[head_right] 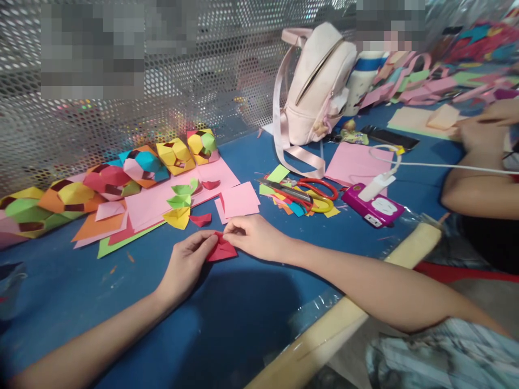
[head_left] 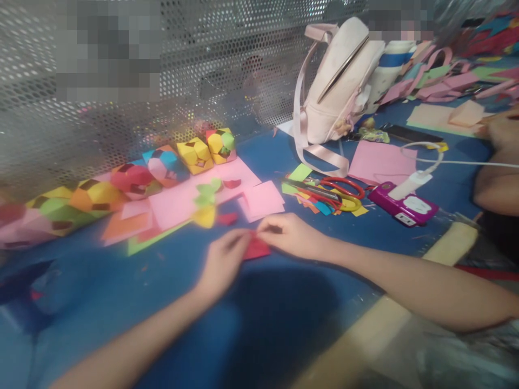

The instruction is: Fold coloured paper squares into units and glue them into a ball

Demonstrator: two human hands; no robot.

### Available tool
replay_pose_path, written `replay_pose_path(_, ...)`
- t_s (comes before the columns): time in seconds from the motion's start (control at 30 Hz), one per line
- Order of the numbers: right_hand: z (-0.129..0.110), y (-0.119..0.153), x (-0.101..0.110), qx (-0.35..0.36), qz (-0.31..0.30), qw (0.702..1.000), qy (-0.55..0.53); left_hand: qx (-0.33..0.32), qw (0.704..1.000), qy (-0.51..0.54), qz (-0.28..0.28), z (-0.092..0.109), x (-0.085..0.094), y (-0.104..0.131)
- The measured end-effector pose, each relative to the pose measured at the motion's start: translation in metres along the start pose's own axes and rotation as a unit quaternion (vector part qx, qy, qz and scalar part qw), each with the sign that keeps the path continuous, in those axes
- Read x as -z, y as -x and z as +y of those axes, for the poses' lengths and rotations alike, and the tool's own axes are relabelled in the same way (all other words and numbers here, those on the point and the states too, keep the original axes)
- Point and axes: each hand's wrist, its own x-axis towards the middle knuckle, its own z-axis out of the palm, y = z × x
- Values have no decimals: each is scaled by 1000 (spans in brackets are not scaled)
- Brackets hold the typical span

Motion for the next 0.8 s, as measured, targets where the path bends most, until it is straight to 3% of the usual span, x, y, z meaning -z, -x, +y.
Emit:
replay_pose_path(0.2,1,2,-4,67,28,995,71,0,1000,-11,-13,0,0,0)
replay_pose_path(0.5,2,2,-5,103,41,987,112,-19,999,-30,-26,2,-1,2)
replay_pose_path(0.8,-1,2,-5,65,22,992,108,-12,999,-33,-19,2,-1,2)
